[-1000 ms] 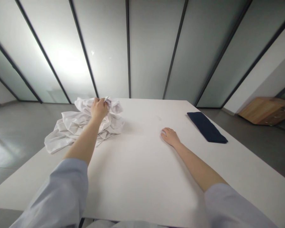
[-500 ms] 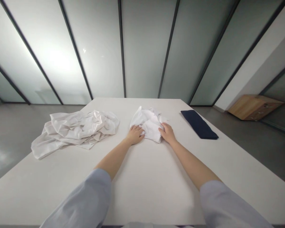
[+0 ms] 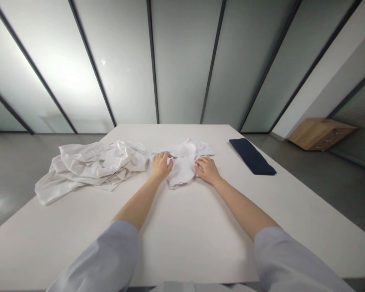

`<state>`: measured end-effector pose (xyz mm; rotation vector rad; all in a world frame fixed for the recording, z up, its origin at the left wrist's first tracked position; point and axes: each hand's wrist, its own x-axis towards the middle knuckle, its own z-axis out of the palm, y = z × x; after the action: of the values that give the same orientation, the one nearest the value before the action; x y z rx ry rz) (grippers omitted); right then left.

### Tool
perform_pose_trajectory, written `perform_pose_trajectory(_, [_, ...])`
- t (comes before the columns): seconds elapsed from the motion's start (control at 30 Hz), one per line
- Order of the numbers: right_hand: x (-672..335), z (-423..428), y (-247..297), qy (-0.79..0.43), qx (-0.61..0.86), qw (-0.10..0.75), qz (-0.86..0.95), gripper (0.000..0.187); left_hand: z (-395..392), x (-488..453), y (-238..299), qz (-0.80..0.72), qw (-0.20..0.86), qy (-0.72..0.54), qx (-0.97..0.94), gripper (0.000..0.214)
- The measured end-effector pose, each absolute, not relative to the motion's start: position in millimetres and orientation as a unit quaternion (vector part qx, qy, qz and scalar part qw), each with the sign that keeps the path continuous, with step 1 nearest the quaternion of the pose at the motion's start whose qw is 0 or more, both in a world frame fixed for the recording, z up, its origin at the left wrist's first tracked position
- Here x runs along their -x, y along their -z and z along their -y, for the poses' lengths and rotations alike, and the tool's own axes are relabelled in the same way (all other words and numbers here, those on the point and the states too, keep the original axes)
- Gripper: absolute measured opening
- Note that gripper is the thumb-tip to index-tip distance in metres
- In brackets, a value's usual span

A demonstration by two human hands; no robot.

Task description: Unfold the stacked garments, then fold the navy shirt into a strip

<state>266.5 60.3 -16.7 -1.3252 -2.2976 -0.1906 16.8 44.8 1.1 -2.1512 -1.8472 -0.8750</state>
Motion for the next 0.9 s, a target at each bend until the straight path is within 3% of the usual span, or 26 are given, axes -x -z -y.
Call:
perform_pose_trajectory(0.1, [-274, -67, 26, 0.058, 0.545, 0.224, 0.806, 0.043, -40, -26, -1, 0.547, 0.009, 0.198, 0.813, 0.035])
perform_pose_trajectory(0.3, [-274, -67, 24, 0.019, 0.602, 0.158, 0.783, 0.047, -37, -30, 6, 0.533, -0.034, 0.136, 0.835, 0.070])
perform_pose_trajectory(0.57, [-267, -54, 2, -0.022, 0.508, 0.185, 0.841, 0.041, -46, -21, 2, 0.641, 0.059, 0.169, 0.747, 0.037])
perform_pose_trajectory(0.7, [-266, -56, 6, 0.011, 0.476, 0.214, 0.853, 0.035, -44, -22, -1, 0.656, 0.017, 0.146, 0.740, 0.033])
perform_pose_trajectory(0.77, [-268, -60, 12, 0.046, 0.500, 0.242, 0.830, 0.028, -43, -23, -1, 0.655, 0.005, 0.152, 0.741, 0.034])
perform_pose_trajectory(0.9, [-277, -67, 23, 0.064, 0.578, 0.229, 0.781, 0.051, -43, -25, 6, 0.646, -0.012, 0.177, 0.743, 0.052])
